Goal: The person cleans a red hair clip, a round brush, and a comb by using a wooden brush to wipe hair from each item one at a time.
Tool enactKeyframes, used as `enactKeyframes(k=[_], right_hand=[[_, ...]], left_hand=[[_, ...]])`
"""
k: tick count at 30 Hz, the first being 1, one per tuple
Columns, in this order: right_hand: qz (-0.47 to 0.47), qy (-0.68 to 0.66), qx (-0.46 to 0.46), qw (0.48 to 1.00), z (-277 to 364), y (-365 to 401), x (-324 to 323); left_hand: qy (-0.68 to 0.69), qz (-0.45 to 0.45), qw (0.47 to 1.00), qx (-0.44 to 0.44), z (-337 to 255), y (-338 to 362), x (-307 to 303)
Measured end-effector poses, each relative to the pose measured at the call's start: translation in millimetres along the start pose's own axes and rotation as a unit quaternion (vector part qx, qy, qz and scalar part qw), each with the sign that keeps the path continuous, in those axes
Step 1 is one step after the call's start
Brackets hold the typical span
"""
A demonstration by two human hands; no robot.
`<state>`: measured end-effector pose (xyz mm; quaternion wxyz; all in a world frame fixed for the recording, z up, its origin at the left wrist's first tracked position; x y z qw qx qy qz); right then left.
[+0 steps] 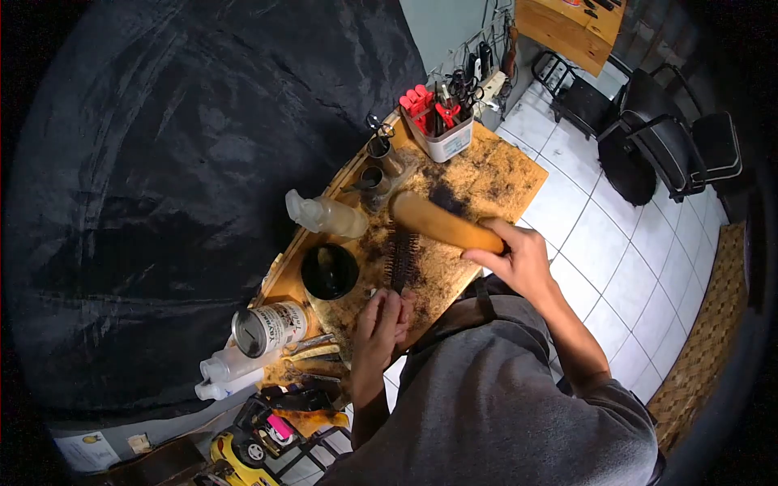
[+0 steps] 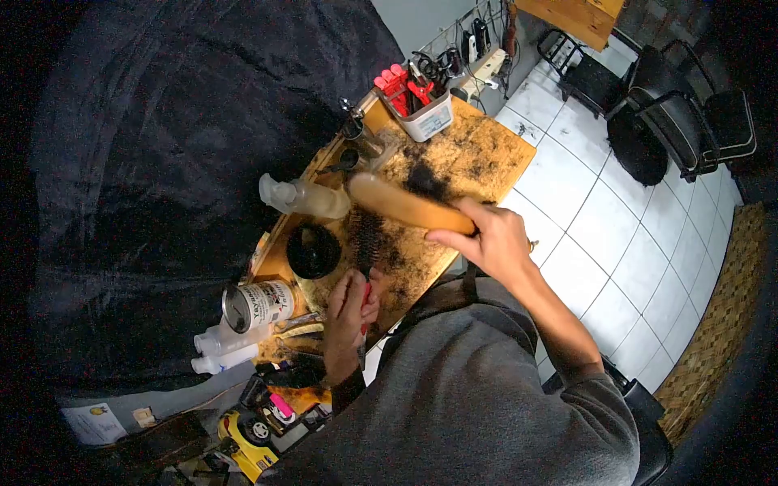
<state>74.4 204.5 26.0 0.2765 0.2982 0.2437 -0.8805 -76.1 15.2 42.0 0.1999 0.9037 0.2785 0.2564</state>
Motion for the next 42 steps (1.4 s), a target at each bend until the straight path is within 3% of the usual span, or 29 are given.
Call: enactKeyframes(k=[2, 4, 5, 6, 8, 10, 12, 14, 16, 18, 20, 22, 24, 26, 28, 30, 31, 32, 33, 34, 35, 36, 37, 38, 39, 40, 41, 42], right_hand=[[-0.002, -0.003, 0.023, 1.000, 1.8, -2.2, -0.5], [0.011, -0.094, -0.009, 0.995, 1.6, 2.2, 8.0], [0.010, -0.128, -0.059, 0.990, 4.9, 7.4, 15.0], [0.078, -0.144, -0.074, 0.984, 10.4, 14.0, 15.0], [0.110, -0.053, -0.142, 0.982, 13.3, 19.3, 18.4], [0.108, -0.074, -0.052, 0.990, -3.8, 15.8, 20.1], [-0.009, -0.090, -0.052, 0.995, -18.0, 1.7, 16.9], [-0.014, -0.094, 0.068, 0.993, -19.7, -5.6, 3.6], [-0.033, -0.154, 0.081, 0.984, -17.8, -3.3, 2.6], [0.011, -0.226, -0.017, 0.974, -5.0, 7.3, 8.6], [0.123, -0.151, -0.108, 0.975, 10.2, 21.8, 10.0], [0.142, -0.038, -0.148, 0.978, 23.7, 25.9, 9.2], [0.098, -0.070, -0.078, 0.990, -0.8, 21.5, 17.2], [-0.002, -0.088, -0.070, 0.994, -15.0, 9.9, 11.1], [-0.035, -0.148, 0.058, 0.987, -21.2, 3.4, -0.2], [-0.070, -0.159, 0.136, 0.975, -23.1, -1.9, -13.6], [-0.005, -0.203, 0.186, 0.961, -32.2, 0.8, -13.8], [-0.002, -0.201, 0.186, 0.962, -32.4, 4.3, -12.0], [0.025, -0.284, 0.144, 0.948, -29.7, 9.9, -8.8], [0.051, -0.364, 0.101, 0.924, -26.9, 14.5, -7.9], [0.130, -0.365, 0.120, 0.914, -13.0, 14.2, -16.6], [0.135, -0.325, 0.089, 0.932, -14.2, 16.3, -12.5], [0.136, -0.342, 0.080, 0.926, -11.3, 17.1, -12.0], [0.139, -0.358, 0.068, 0.921, -8.6, 17.3, -11.7], [0.145, -0.356, 0.065, 0.921, -7.3, 18.6, -12.6], [0.143, -0.402, 0.122, 0.896, -8.4, 21.8, -14.3], [0.139, -0.443, 0.179, 0.867, -10.5, 25.8, -16.6], [0.080, -0.392, 0.158, 0.903, -20.5, 30.6, -12.9]], left_hand=[[0.002, 0.031, 0.999, 0.021, 2.2, -2.8, 8.5], [-0.129, -0.049, 0.989, 0.050, 6.5, -5.8, 8.8], [-0.130, -0.049, 0.989, 0.050, 5.4, -6.1, 8.0], [-0.118, -0.042, 0.991, 0.041, 4.4, -5.8, 6.5], [-0.107, -0.033, 0.993, 0.033, 1.5, -5.8, 7.3], [-0.076, -0.013, 0.995, 0.068, -5.6, -1.9, 10.8], [-0.082, -0.001, 0.996, 0.047, -2.4, -2.1, 2.4], [-0.119, 0.026, 0.991, 0.053, 0.4, -2.2, 1.8], [-0.133, 0.002, 0.989, 0.057, 2.5, -1.0, 10.1], [-0.146, -0.022, 0.987, 0.060, 4.9, -0.6, 12.7], [-0.186, -0.025, 0.978, 0.091, 7.9, -3.7, 9.9], [-0.174, -0.012, 0.981, 0.085, 11.6, -4.0, 1.6], [-0.161, -0.003, 0.984, 0.078, 12.1, -1.4, -0.2], [-0.156, -0.030, 0.986, 0.042, -1.6, 4.7, 14.2], [-0.170, -0.028, 0.985, 0.010, -7.2, 8.6, 12.8], [-0.184, 0.046, 0.980, 0.066, 3.5, 6.8, -6.3], [-0.181, 0.047, 0.980, 0.066, 4.8, 7.0, -4.5], [-0.280, 0.035, 0.950, 0.136, 2.4, 7.6, -0.5], [-0.375, 0.024, 0.904, 0.204, -1.0, 8.6, 3.8], [-0.372, 0.024, 0.906, 0.203, -4.3, 8.0, 7.1], [-0.419, 0.046, 0.882, 0.209, -9.4, 7.5, 13.1], [-0.465, 0.067, 0.856, 0.214, -15.6, 7.4, 20.1], [-0.499, 0.063, 0.850, 0.156, -23.6, 7.1, 27.4], [-0.494, 0.060, 0.853, 0.158, -27.1, 5.9, 31.5], [-0.507, 0.029, 0.837, 0.206, -30.7, 5.6, 34.9], [-0.518, -0.001, 0.817, 0.252, -32.7, 4.6, 37.9], [-0.523, -0.053, 0.762, 0.379, -32.8, 2.5, 40.9], [-0.518, -0.055, 0.765, 0.380, -28.5, 6.0, 43.5]])
Point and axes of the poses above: each hand's wrist, its own y-axis away from the middle knuckle, its own x-axis out of the palm, z = x × y, the point moved 2 cm from there along -y, towards the middle knuckle, and after that the axes turned 2 degrees about y, right-handed, at the moved point
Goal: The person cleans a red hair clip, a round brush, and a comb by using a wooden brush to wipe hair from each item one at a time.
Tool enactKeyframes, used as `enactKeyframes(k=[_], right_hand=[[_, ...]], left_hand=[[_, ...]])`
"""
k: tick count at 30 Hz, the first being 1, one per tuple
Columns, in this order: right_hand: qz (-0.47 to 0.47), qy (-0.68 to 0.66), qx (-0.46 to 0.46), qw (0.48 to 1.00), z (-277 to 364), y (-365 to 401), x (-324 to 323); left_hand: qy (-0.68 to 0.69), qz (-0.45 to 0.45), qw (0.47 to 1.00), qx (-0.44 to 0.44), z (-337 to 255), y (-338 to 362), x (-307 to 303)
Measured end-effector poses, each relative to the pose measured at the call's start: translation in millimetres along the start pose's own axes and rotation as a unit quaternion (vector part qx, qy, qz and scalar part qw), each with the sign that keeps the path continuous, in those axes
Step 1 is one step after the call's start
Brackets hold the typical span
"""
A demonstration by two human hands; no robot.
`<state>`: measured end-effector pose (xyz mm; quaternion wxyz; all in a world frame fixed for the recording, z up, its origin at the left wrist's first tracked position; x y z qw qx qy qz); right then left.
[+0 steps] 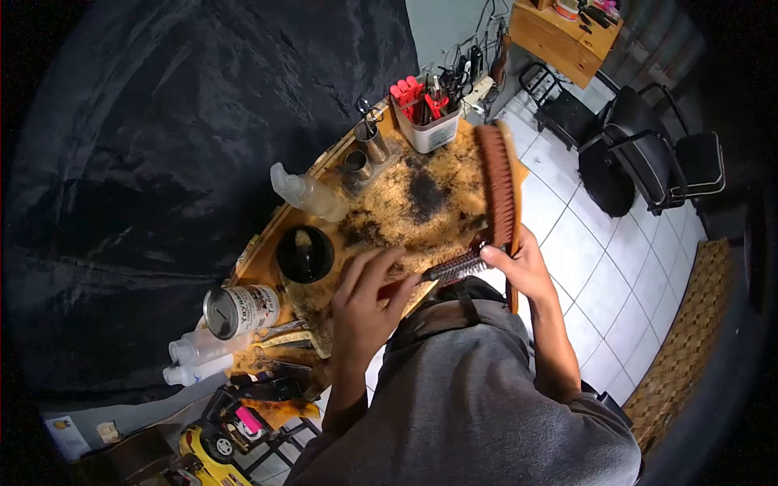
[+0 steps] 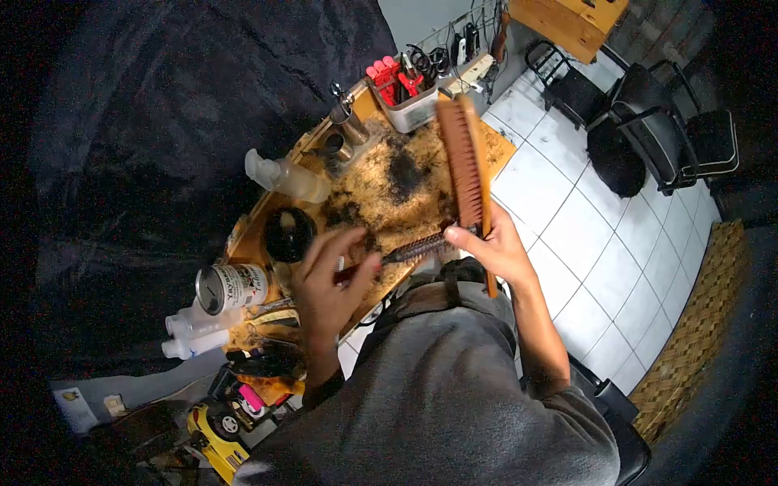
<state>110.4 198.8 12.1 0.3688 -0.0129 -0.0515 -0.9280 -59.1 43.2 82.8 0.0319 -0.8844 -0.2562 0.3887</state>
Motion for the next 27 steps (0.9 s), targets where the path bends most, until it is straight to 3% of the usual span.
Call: enactKeyframes(k=[2, 3, 4, 6, 8, 10, 11, 12, 14, 15, 16, 17, 18, 20, 22, 24, 26, 27], right_hand=[[-0.095, -0.043, -0.017, 0.994, -9.3, 3.9, -3.4], [-0.147, -0.036, -0.049, 0.987, -9.9, 6.2, -0.2], [-0.186, -0.041, -0.069, 0.979, -8.3, 10.2, 5.0], [-0.161, -0.049, -0.074, 0.983, -12.3, 20.6, 12.3], [-0.139, -0.024, -0.067, 0.988, -13.9, 34.3, 28.1], [0.000, -0.061, 0.016, 0.998, -21.9, 47.8, 36.4], [0.051, -0.049, 0.083, 0.994, -10.2, 51.9, 36.8], [0.012, -0.047, 0.031, 0.998, -15.0, 50.2, 42.0], [0.000, 0.076, -0.057, 0.996, -23.1, 42.0, 32.3], [0.003, 0.083, -0.055, 0.995, -21.4, 44.6, 26.2], [0.048, 0.184, -0.069, 0.979, -0.5, 46.5, 28.2], [0.092, 0.281, -0.080, 0.952, 11.1, 48.9, 31.6], [0.092, 0.287, -0.074, 0.951, 12.4, 48.9, 33.9], [0.061, 0.368, -0.159, 0.914, 17.9, 46.5, 38.0], [-0.028, 0.405, -0.109, 0.907, 14.2, 33.3, 24.0], [-0.178, 0.401, -0.041, 0.898, 24.7, 23.8, 13.5], [-0.244, 0.363, -0.153, 0.886, 29.1, 21.5, 10.2], [-0.211, 0.326, -0.132, 0.912, 29.8, 28.2, 11.7]], left_hand=[[0.184, -0.048, 0.976, -0.111, -7.0, 8.1, -0.8], [0.232, 0.115, 0.941, -0.219, -7.4, 9.2, -4.9], [0.236, 0.112, 0.940, -0.219, -6.6, 9.2, 2.1], [0.216, 0.196, 0.935, -0.201, 1.0, 13.1, 37.2], [0.382, 0.105, 0.909, -0.128, 12.2, 21.7, 64.5], [0.550, -0.003, 0.816, -0.179, 1.9, 17.7, 68.8], [0.481, 0.011, 0.861, -0.168, 20.3, 20.9, 73.0], [0.498, 0.000, 0.850, -0.173, 31.3, 22.8, 78.2], [0.430, -0.022, 0.885, -0.179, 19.3, 22.4, 60.1], [0.472, -0.004, 0.863, -0.177, 26.6, 27.6, 64.4], [0.514, 0.016, 0.840, -0.174, 39.7, 36.6, 73.5], [0.437, 0.040, 0.888, -0.138, 52.0, 47.0, 77.5], [0.355, 0.011, 0.933, -0.060, 59.7, 56.6, 78.9], [0.338, 0.058, 0.935, -0.093, 43.3, 49.6, 56.4], [0.477, 0.145, 0.845, -0.196, 29.3, 50.6, 38.8], [0.480, 0.155, 0.847, -0.164, 38.2, 60.9, 44.8], [0.464, 0.169, 0.865, -0.093, 43.0, 64.1, 47.8], [0.541, 0.156, 0.808, -0.172, 42.6, 67.5, 51.0]])
Point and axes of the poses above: each hand's wrist, its own y-axis away from the middle knuckle, its own x-axis out of the palm, z = x × y, the point moved 2 cm from there along -y, towards the middle knuckle, and after that the axes turned 2 degrees about y, right-handed, at the moved point
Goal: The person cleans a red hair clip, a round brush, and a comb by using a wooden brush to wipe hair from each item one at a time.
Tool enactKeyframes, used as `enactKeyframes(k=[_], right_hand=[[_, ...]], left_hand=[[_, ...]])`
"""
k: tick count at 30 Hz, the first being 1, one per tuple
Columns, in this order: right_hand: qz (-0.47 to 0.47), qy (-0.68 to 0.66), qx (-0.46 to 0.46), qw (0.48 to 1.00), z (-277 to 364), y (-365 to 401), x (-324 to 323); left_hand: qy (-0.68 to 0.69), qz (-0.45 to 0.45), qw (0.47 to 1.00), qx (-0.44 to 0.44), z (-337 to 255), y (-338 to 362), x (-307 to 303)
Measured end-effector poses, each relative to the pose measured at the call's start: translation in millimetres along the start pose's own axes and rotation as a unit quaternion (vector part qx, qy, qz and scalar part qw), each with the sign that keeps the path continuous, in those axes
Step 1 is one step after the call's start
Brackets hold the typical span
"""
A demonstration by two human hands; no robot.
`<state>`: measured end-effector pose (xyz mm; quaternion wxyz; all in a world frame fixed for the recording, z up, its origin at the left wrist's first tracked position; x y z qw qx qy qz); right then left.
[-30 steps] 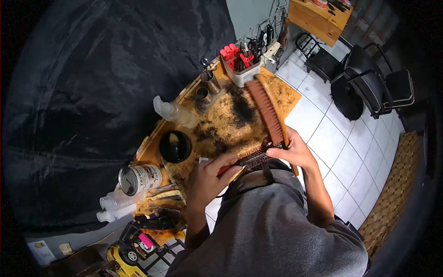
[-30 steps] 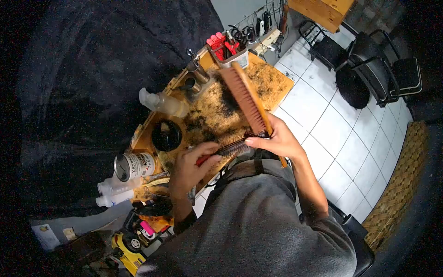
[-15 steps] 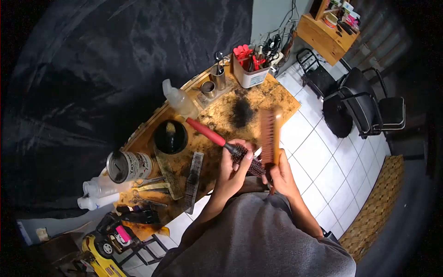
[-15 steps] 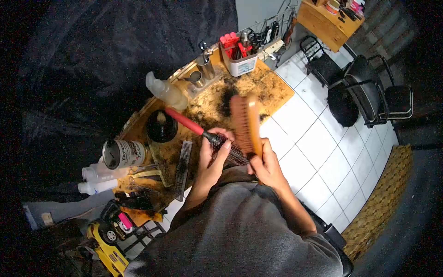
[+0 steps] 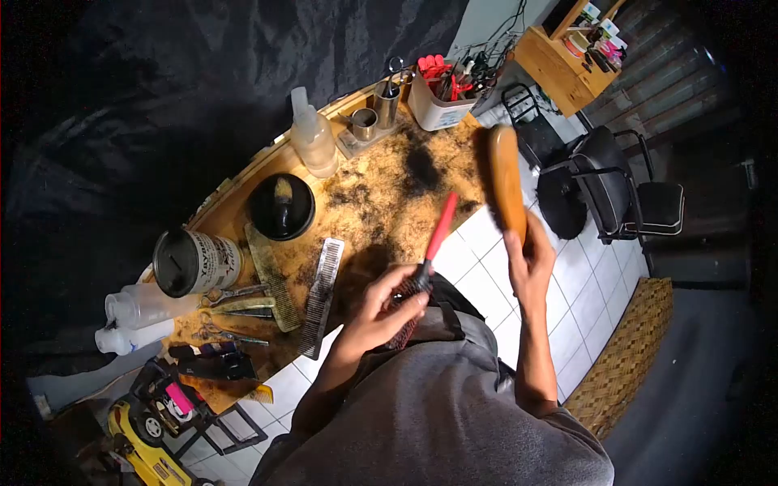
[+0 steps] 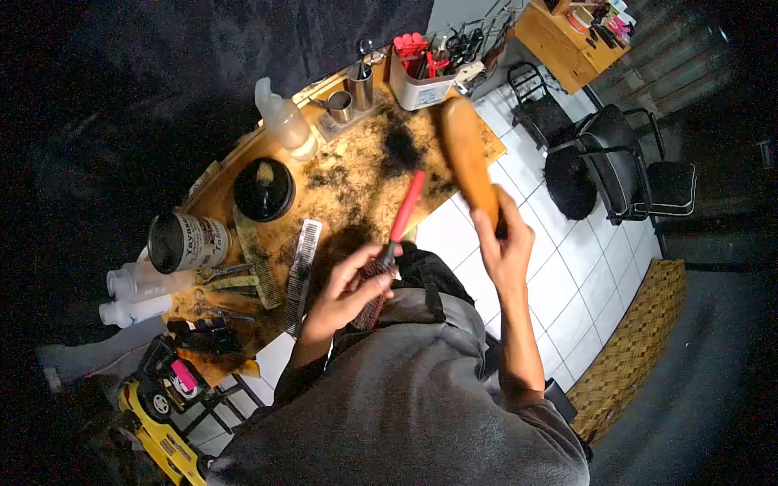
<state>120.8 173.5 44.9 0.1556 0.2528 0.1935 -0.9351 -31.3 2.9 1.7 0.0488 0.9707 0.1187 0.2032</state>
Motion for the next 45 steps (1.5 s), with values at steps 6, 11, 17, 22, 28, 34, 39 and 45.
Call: enactKeyframes(k=[6, 11, 17, 22, 28, 34, 39, 45], right_hand=[[0.295, -0.022, -0.162, 0.942, 6.9, 28.9, 23.4], [0.050, -0.055, -0.018, 0.997, -9.6, -6.9, 29.5], [0.203, -0.068, -0.291, 0.933, -14.7, -14.7, 27.2], [0.053, -0.013, -0.094, 0.994, -38.5, -60.3, 20.2], [0.065, -0.195, 0.074, 0.976, -67.9, -79.9, 20.6], [0.100, -0.298, 0.101, 0.944, -83.0, -109.4, 11.2], [0.136, -0.336, 0.106, 0.926, -86.6, -161.9, 5.3], [0.213, -0.357, 0.073, 0.907, -86.7, -218.0, 22.4]], left_hand=[[0.332, -0.003, 0.939, -0.091, 6.7, 8.8, -11.4], [0.090, 0.065, 0.994, -0.022, -26.1, 7.5, -3.7], [0.157, -0.012, 0.987, -0.033, -13.0, -24.1, 3.5], [0.244, 0.081, 0.965, -0.055, -29.4, -46.1, 18.0], [0.294, 0.060, 0.954, 0.017, -30.2, -91.6, 32.1], [0.437, 0.076, 0.896, 0.008, -81.4, -125.3, 58.5], [0.654, 0.102, 0.749, 0.011, -98.4, -166.1, 63.8], [0.582, 0.079, 0.804, 0.088, -126.1, -211.0, 70.8]])
Point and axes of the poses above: each hand's wrist, its own y-axis away from the middle knuckle, its own x-axis out of the palm, z = x × y, the point moved 2 cm from there along -y, towards the middle knuckle, and after that the axes turned 2 degrees about y, right-handed, at the moved point
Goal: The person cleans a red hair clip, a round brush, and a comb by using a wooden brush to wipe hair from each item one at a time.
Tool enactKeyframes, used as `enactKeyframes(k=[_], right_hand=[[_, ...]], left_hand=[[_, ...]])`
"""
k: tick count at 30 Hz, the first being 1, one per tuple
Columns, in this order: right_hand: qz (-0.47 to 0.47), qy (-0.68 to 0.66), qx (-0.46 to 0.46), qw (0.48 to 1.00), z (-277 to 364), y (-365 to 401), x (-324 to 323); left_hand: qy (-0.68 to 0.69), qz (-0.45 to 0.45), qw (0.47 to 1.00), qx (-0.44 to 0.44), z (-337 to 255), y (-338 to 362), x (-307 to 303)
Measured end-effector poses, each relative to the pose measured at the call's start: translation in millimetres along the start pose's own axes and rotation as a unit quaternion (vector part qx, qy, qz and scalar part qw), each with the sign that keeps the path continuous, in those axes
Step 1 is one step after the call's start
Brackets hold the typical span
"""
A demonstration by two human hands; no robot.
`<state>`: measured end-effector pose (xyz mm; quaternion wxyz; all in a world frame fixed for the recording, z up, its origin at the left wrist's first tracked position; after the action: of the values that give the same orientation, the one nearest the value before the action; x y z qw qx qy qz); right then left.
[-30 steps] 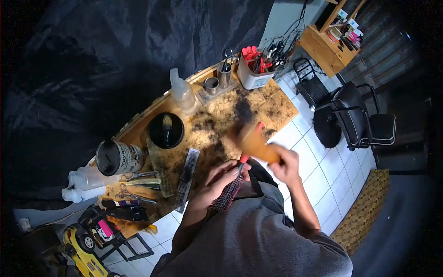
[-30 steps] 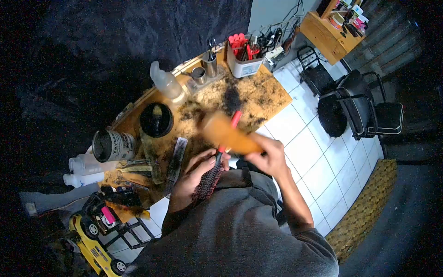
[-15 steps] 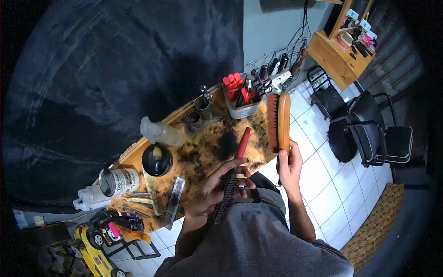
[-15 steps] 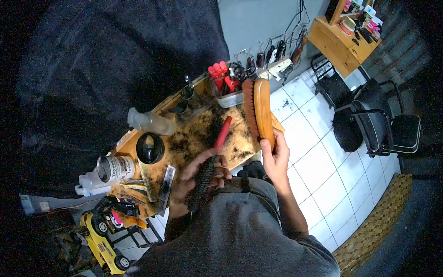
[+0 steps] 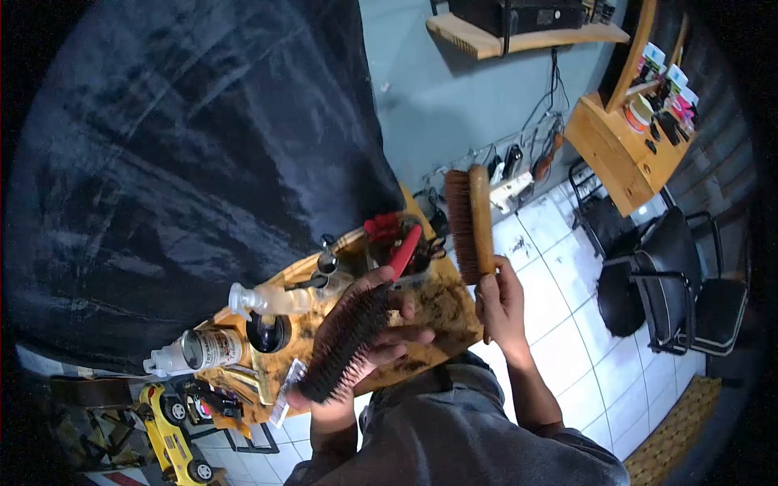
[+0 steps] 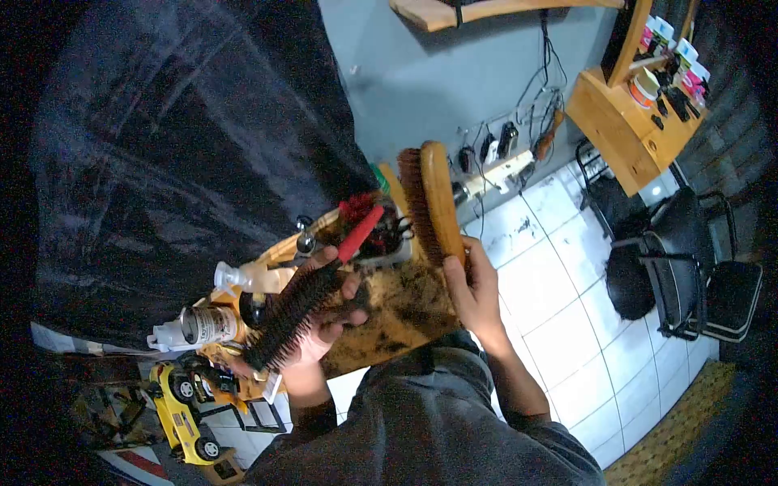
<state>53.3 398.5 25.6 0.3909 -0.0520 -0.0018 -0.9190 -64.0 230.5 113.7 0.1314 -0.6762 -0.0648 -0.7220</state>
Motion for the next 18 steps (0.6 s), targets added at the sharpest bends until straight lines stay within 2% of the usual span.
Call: enactKeyframes(k=[1, 2, 3, 4, 5, 6, 7, 10, 12, 14, 16, 18], right_hand=[[0.022, 0.007, 0.032, 0.999, 3.0, -9.0, -0.7], [0.023, 0.016, 0.035, 0.999, -2.5, -18.1, 0.1], [0.042, 0.020, 0.035, 0.998, -6.4, -26.7, -0.6], [0.062, 0.023, 0.036, 0.997, -8.7, -34.1, -0.9], [0.074, 0.017, 0.037, 0.996, -7.0, -39.9, -0.3], [0.081, 0.014, 0.035, 0.996, -8.5, -44.4, 1.1], [0.088, -0.007, 0.050, 0.995, -11.4, -48.5, 2.3], [0.097, -0.053, 0.078, 0.991, -16.9, -60.0, 7.5], [0.101, -0.060, 0.089, 0.989, -23.2, -60.9, 6.3], [0.104, -0.068, 0.113, 0.986, -24.1, -65.0, 5.8], [0.088, -0.085, 0.131, 0.984, -31.8, -69.5, 7.2], [0.106, -0.085, 0.141, 0.981, -32.3, -72.0, 9.1]], left_hand=[[-0.173, 0.036, 0.984, 0.037, 0.7, -7.9, 5.8], [-0.341, 0.070, 0.935, 0.074, 1.3, -15.2, 10.6], [-0.401, -0.017, 0.910, 0.107, -0.4, -16.1, 7.7], [-0.404, -0.017, 0.907, 0.113, -0.4, -19.0, 8.7], [-0.446, -0.052, 0.882, 0.142, -1.1, -21.5, 11.0], [-0.485, -0.088, 0.853, 0.170, -1.3, -24.9, 14.7], [-0.562, -0.154, 0.793, 0.177, 0.4, -30.2, 21.0], [-0.560, -0.205, 0.789, 0.148, -5.3, -33.6, 21.2], [-0.562, -0.219, 0.780, 0.163, -11.5, -36.8, 15.4], [-0.507, -0.096, 0.847, 0.126, -21.0, -45.4, 13.8], [-0.511, -0.112, 0.844, 0.116, -24.1, -51.1, 11.7], [-0.542, -0.180, 0.816, 0.090, -26.4, -52.3, 5.7]])
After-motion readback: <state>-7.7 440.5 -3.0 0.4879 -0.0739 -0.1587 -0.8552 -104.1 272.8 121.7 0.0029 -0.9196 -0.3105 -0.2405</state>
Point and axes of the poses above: each hand's wrist, its own y-axis away from the middle knuckle, its own x-axis out of the palm, z = x × y, the point moved 2 cm from there along -y, towards the middle knuckle, and after that the axes turned 2 degrees about y, right-handed, at the moved point
